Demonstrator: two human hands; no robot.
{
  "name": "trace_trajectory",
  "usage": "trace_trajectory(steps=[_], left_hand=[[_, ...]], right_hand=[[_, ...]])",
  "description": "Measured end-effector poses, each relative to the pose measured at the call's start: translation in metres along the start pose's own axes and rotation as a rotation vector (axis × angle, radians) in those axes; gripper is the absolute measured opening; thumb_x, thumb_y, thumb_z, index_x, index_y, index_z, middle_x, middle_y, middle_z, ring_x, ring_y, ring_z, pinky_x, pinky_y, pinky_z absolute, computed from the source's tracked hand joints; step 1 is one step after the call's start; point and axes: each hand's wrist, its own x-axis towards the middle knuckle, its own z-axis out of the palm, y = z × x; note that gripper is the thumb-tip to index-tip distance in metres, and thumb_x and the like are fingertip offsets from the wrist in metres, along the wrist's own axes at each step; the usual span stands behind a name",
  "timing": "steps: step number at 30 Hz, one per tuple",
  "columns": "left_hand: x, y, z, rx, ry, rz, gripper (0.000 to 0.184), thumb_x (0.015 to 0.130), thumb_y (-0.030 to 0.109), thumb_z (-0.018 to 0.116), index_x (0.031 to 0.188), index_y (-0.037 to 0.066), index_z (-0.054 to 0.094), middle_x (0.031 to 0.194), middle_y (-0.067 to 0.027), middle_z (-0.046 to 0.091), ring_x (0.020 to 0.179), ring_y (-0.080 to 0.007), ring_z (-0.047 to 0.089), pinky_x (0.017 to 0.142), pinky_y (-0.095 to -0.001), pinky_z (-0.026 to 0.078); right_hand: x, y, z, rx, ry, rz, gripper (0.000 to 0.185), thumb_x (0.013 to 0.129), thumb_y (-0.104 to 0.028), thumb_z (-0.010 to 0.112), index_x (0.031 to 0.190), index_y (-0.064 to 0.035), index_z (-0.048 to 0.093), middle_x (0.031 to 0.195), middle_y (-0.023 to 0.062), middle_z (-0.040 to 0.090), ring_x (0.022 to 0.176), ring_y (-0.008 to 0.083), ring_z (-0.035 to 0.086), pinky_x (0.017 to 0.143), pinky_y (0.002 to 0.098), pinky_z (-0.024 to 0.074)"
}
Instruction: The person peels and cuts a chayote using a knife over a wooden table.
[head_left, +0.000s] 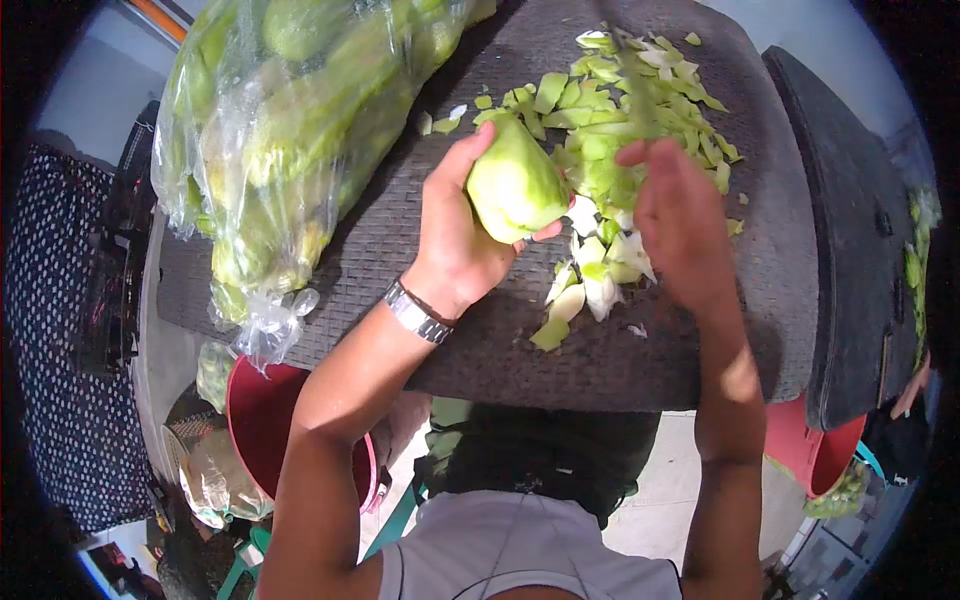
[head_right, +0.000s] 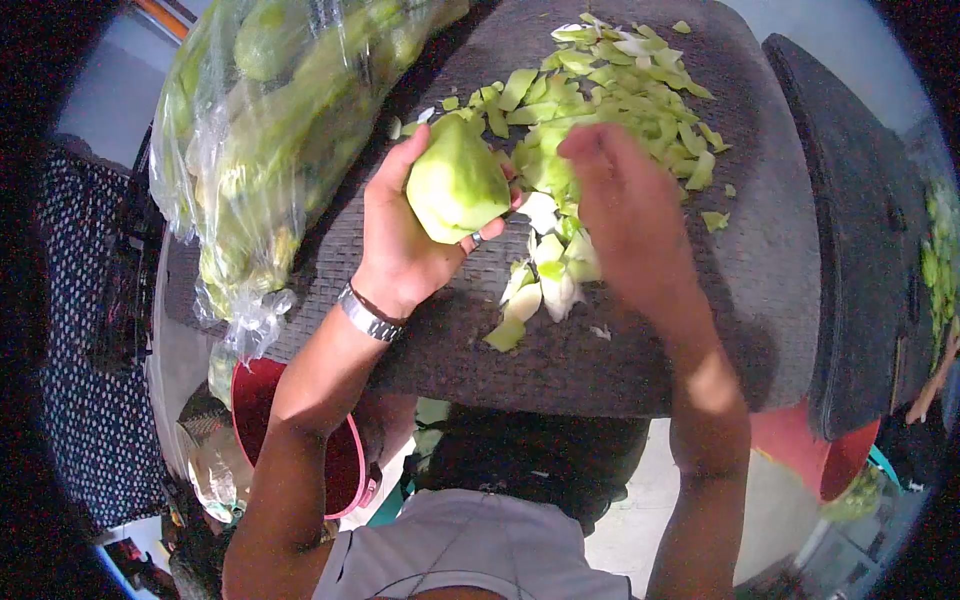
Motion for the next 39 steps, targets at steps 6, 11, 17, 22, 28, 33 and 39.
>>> trace_trajectory(steps=[6, 11, 17, 22, 28, 33, 39], left_hand=[[0.006, -0.004, -0.013, -0.194, -0.147, -0.105, 0.058, 0.099, 0.054, 0.057, 0.127, 0.004, 0.060, 0.115, -0.0151, 0.072, 0.104, -0.0308, 0.071, 0.093, -0.0448, 0.056], [-0.001, 0.002, 0.001, -0.314, -0.200, -0.176, 0.055, 0.100, 0.053, 0.055, 0.120, 0.004, 0.069, 0.111, -0.0174, 0.075, 0.098, -0.0324, 0.073, 0.090, -0.0448, 0.060], [0.000, 0.002, -0.003, -0.321, -0.231, -0.170, 0.051, 0.100, 0.052, 0.055, 0.119, 0.007, 0.070, 0.109, -0.0164, 0.076, 0.097, -0.0316, 0.074, 0.091, -0.0453, 0.059], [0.001, 0.001, -0.006, -0.314, -0.227, -0.160, 0.050, 0.099, 0.051, 0.055, 0.119, 0.007, 0.070, 0.109, -0.0162, 0.075, 0.097, -0.0312, 0.073, 0.092, -0.0457, 0.058], [0.000, 0.001, -0.002, -0.242, -0.136, -0.118, 0.049, 0.099, 0.050, 0.055, 0.115, 0.006, 0.069, 0.106, -0.0149, 0.075, 0.092, -0.0303, 0.073, 0.088, -0.0441, 0.058], [-0.002, 0.001, 0.000, -0.160, -0.100, -0.084, 0.048, 0.099, 0.051, 0.056, 0.113, 0.007, 0.069, 0.105, -0.0134, 0.074, 0.092, -0.0288, 0.073, 0.086, -0.0423, 0.059], [-0.007, -0.007, -0.006, -0.084, 0.081, 0.110, 0.053, 0.100, 0.053, 0.052, 0.126, 0.009, 0.062, 0.110, -0.0111, 0.073, 0.091, -0.0263, 0.073, 0.077, -0.0396, 0.060]], right_hand=[[-0.017, 0.000, 0.026, -0.466, -0.185, -0.396, 0.051, 0.089, -0.051, 0.078, 0.098, -0.0066, 0.055, 0.068, 0.0051, 0.065, 0.059, 0.0259, 0.070, 0.054, 0.0402, 0.0544], [-0.019, 0.007, 0.032, -0.541, -0.164, -0.499, 0.052, 0.085, -0.050, 0.081, 0.100, -0.0071, 0.055, 0.070, 0.0023, 0.066, 0.057, 0.0238, 0.069, 0.053, 0.0371, 0.0540], [-0.019, 0.005, 0.033, -0.656, -0.132, -0.538, 0.049, 0.083, -0.042, 0.086, 0.101, -0.0065, 0.058, 0.066, -0.0026, 0.064, 0.054, 0.0159, 0.067, 0.050, 0.0308, 0.0521], [-0.019, 0.004, 0.033, -0.672, -0.120, -0.543, 0.050, 0.082, -0.045, 0.086, 0.101, -0.0076, 0.058, 0.066, -0.0031, 0.065, 0.053, 0.0162, 0.067, 0.050, 0.0314, 0.0522], [-0.020, 0.009, 0.034, -0.709, -0.102, -0.490, 0.061, 0.083, -0.063, 0.077, 0.102, -0.0092, 0.057, 0.073, 0.0041, 0.067, 0.058, 0.0279, 0.070, 0.054, 0.0415, 0.0534], [-0.019, 0.006, 0.034, -0.717, -0.086, -0.496, 0.060, 0.083, -0.063, 0.077, 0.102, -0.0093, 0.058, 0.073, 0.0042, 0.068, 0.060, 0.0282, 0.071, 0.055, 0.0412, 0.0538], [-0.007, 0.007, 0.022, -0.548, -0.052, -0.315, 0.050, 0.089, -0.053, 0.077, 0.100, -0.0069, 0.059, 0.071, 0.0068, 0.068, 0.059, 0.0265, 0.070, 0.054, 0.0385, 0.0531]])
